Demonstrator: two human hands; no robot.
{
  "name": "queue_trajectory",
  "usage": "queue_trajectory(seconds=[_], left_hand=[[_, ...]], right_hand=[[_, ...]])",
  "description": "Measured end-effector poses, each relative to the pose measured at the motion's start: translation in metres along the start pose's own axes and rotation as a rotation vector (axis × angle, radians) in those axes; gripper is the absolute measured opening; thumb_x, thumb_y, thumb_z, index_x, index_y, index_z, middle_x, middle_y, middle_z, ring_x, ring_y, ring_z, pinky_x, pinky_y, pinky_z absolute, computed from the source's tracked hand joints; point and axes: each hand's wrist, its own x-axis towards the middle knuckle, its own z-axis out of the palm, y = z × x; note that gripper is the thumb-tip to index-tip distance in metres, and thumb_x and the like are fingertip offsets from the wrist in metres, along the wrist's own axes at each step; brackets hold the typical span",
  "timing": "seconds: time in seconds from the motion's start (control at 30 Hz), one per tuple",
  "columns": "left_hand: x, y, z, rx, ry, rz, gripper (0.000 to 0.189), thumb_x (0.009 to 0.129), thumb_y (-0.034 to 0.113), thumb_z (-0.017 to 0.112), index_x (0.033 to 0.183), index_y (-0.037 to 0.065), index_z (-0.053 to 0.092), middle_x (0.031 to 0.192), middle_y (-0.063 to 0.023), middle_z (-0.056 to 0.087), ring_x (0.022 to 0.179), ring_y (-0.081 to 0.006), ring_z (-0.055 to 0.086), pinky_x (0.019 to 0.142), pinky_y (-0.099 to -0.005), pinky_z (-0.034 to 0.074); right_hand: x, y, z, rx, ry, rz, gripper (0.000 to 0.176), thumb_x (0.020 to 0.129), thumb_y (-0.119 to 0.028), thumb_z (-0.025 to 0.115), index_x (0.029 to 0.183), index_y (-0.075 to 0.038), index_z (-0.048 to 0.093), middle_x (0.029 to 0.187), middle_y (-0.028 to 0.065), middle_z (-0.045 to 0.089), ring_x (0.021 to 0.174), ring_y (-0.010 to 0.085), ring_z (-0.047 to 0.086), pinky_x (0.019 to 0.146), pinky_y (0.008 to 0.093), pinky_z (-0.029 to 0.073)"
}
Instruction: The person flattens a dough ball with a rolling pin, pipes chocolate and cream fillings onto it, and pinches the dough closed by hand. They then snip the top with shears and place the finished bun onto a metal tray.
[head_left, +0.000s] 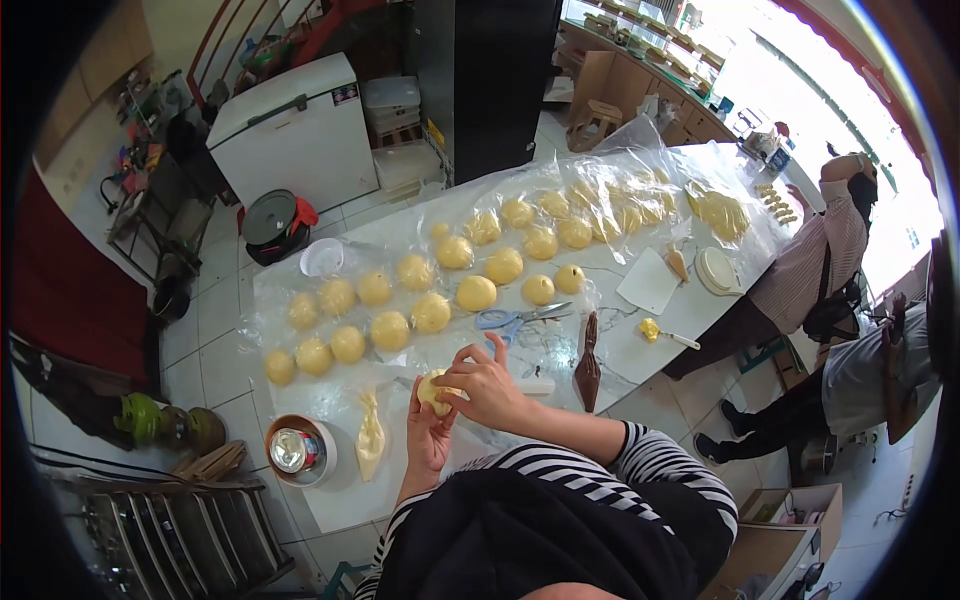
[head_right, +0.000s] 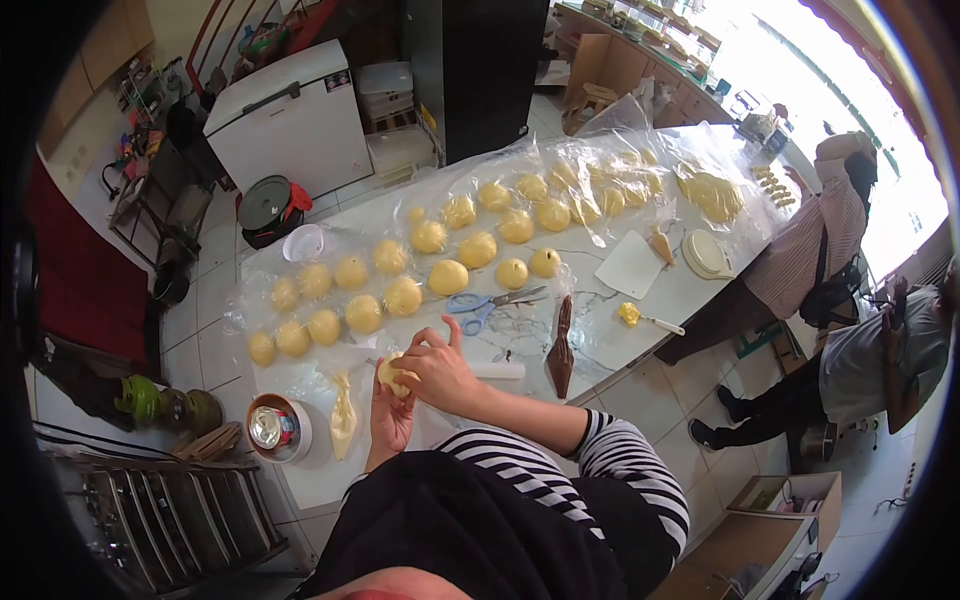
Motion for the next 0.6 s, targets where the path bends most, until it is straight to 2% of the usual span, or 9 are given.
queue_trajectory(seconds=[0.13,0.17,0.23,0.3,0.37,0.43,0.5,0.6], left_hand=[[-0.005,0.005,0.014,-0.012,-0.029,-0.059,0.061,0.083,0.028,0.056,0.134,0.016,0.024,0.123,-0.0066,0.044,0.102,-0.0201,0.054,0.083,-0.0322,0.05],[-0.005,0.009,0.02,-0.009,-0.028,-0.059,0.061,0.083,0.028,0.056,0.134,0.016,0.024,0.123,-0.0066,0.044,0.102,-0.0201,0.054,0.083,-0.0322,0.05],[-0.006,0.019,0.041,-0.218,-0.135,-0.143,0.059,0.085,0.027,0.054,0.134,0.018,0.022,0.126,-0.0071,0.042,0.105,-0.0211,0.052,0.087,-0.0344,0.048],[-0.003,0.015,0.026,-0.236,-0.101,-0.162,0.058,0.086,0.027,0.052,0.134,0.018,0.022,0.127,-0.0075,0.041,0.107,-0.0214,0.051,0.089,-0.0347,0.046],[0.0,0.008,0.007,-0.251,-0.068,-0.182,0.057,0.087,0.026,0.051,0.135,0.018,0.021,0.127,-0.0079,0.04,0.108,-0.0218,0.05,0.09,-0.035,0.045],[0.001,0.004,-0.002,-0.22,-0.066,-0.117,0.054,0.088,0.024,0.049,0.134,0.017,0.022,0.127,-0.0083,0.04,0.109,-0.0222,0.049,0.09,-0.0346,0.046],[0.002,0.004,-0.005,-0.198,-0.053,-0.092,0.055,0.087,0.024,0.05,0.134,0.017,0.022,0.127,-0.0083,0.041,0.109,-0.0215,0.05,0.09,-0.0338,0.046],[0.0,0.005,0.0,-0.106,-0.052,-0.068,0.055,0.087,0.027,0.05,0.134,0.016,0.023,0.126,-0.0084,0.041,0.107,-0.0209,0.051,0.09,-0.0332,0.046]], right_hand=[[0.005,0.007,-0.005,-0.018,-0.102,-0.013,0.016,0.069,-0.017,0.065,0.084,-0.014,0.066,0.074,-0.0033,0.061,0.092,0.0153,0.048,0.095,0.0532,0.017],[0.007,0.006,-0.01,0.004,-0.074,-0.064,0.016,0.068,-0.016,0.065,0.084,-0.014,0.066,0.075,-0.0034,0.061,0.092,0.0156,0.048,0.096,0.0531,0.017],[0.011,0.006,-0.012,0.028,-0.045,-0.115,0.017,0.068,-0.016,0.065,0.084,-0.014,0.066,0.076,-0.0034,0.06,0.093,0.0159,0.048,0.096,0.053,0.017],[0.013,0.009,-0.011,0.042,-0.071,-0.211,0.016,0.069,-0.017,0.064,0.084,-0.013,0.066,0.078,-0.0033,0.06,0.095,0.0164,0.047,0.096,0.0536,0.016],[0.01,0.005,-0.01,0.031,-0.061,-0.187,0.015,0.07,-0.018,0.064,0.084,-0.013,0.066,0.079,-0.0032,0.06,0.096,0.0166,0.047,0.097,0.0537,0.016],[0.008,0.001,-0.008,0.018,-0.052,-0.172,0.015,0.07,-0.018,0.063,0.084,-0.013,0.066,0.081,-0.003,0.06,0.097,0.0168,0.046,0.097,0.0538,0.016],[0.006,-0.002,-0.004,0.038,0.079,-0.064,0.013,0.07,-0.018,0.063,0.08,-0.012,0.067,0.076,-0.0025,0.061,0.095,0.0165,0.048,0.097,0.0536,0.016],[0.001,0.006,0.004,0.068,-0.045,-0.037,0.014,0.069,-0.018,0.063,0.081,-0.011,0.067,0.075,-0.0019,0.061,0.091,0.0159,0.049,0.097,0.0539,0.016]])
